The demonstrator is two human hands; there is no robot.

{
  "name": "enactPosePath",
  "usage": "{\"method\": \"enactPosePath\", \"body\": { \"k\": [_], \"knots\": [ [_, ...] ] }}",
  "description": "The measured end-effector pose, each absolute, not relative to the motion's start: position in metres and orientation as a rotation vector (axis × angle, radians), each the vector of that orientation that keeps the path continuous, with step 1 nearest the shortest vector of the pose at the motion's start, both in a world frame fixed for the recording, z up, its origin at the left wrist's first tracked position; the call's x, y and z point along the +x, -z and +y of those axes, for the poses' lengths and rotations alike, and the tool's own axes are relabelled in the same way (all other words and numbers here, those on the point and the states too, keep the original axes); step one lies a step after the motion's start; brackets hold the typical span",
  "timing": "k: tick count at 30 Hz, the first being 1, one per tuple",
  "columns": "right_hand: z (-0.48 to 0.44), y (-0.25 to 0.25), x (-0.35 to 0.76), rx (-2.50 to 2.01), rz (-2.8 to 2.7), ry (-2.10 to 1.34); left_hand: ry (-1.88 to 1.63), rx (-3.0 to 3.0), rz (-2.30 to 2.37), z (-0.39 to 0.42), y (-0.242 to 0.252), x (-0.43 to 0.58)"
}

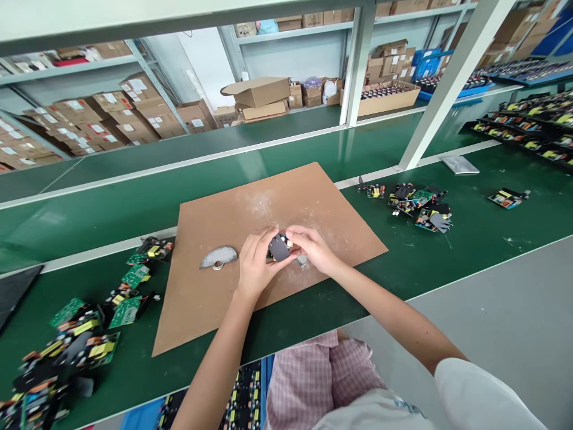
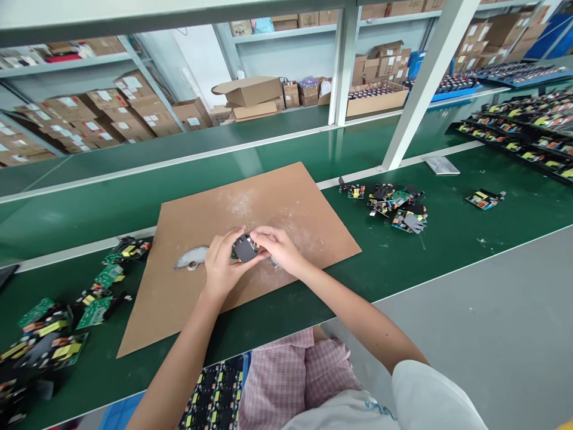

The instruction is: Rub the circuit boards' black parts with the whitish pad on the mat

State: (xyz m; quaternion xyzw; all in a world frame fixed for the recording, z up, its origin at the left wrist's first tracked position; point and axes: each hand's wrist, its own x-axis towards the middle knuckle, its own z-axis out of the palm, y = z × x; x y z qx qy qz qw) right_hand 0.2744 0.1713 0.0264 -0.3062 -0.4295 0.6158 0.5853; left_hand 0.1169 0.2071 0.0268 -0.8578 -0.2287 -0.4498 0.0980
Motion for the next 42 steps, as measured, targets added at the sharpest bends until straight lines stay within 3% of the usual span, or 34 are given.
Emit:
{"method": "enactPosePath", "body": {
  "k": [19, 28, 42],
  "knots": [
    [0.167, -0.029, 0.275, -0.756, -1.526, -1.101, 1.306, -2.65, -0.56, 0.203, -0.028, 0.118],
    [0.162, -0.035, 0.279, -0.992, -1.429, -0.967, 1.285, -2.725, -0.853, 0.2, -0.027, 0.123],
    [0.163, -0.031, 0.278, -0.923, -1.336, -0.972, 1.314, -2.767, -0.804, 0.203, -0.03, 0.123]
  ]
}}
